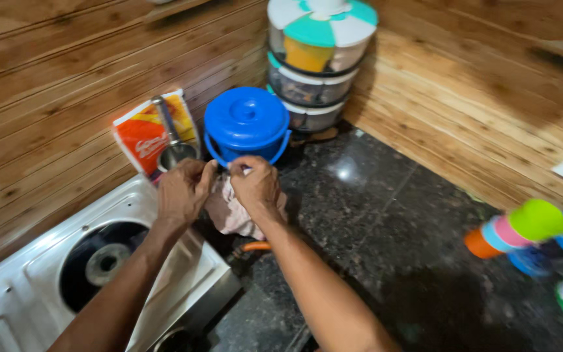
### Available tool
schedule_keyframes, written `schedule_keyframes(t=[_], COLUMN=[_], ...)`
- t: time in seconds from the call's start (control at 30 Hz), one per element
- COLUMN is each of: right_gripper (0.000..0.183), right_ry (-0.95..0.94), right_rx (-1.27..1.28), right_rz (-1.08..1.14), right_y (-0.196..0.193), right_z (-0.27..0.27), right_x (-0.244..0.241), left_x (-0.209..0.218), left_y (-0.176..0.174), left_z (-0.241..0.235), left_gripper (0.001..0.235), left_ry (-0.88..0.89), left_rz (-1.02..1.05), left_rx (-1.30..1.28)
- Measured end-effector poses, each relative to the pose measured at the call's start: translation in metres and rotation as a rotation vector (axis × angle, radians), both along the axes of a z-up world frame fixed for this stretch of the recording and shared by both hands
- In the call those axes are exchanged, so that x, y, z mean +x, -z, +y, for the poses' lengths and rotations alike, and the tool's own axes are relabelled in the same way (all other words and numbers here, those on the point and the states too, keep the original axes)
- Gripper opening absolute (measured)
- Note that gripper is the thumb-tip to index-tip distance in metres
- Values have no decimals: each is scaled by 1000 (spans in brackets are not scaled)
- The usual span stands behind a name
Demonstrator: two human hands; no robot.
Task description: The person organizes a multi-tiered rotating container on the kitchen counter, then wipes the countertop and various items including a blue bucket, a small white cup, a metal cup, and a stack of colorful plastic cups using a cloth. The person also moves a packet of Gold Duster and a knife block during the cleaning process.
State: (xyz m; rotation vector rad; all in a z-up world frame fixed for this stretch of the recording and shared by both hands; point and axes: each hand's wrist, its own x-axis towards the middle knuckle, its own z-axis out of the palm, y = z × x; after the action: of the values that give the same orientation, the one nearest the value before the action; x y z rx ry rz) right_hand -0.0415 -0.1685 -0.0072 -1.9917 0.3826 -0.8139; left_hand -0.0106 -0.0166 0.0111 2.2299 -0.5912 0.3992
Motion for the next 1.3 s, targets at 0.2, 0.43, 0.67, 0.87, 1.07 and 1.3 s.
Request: schedule_keyframes(t=[0.2,0.43,0.67,0.87,1.07,1.3], right_gripper=[40,95,70,68,52,56], right_ry=[100,58,344,541,644,810], right_rx=[411,320,196,-48,230,329], right_rz=[-369,-19,-213,-290,-501,-374], right_y=[-44,-58,-5,7,40,78], right_z=[-48,-85,-144,-201,-268,-287], right_x=[-26,-118,-196,-272,-341,-396], left_x=[-26,-54,-133,-180,-225,-259], left_y=[1,4,34,16,48,121], left_z=[-86,-188,-250,-288,-383,-497], left_gripper=[38,35,40,40,97,143], left_ry=[394,574,676,567,831,833], left_rz=[570,854,915,357,307,203], left_rx=[-679,-1223,-637,-259,-45,-266])
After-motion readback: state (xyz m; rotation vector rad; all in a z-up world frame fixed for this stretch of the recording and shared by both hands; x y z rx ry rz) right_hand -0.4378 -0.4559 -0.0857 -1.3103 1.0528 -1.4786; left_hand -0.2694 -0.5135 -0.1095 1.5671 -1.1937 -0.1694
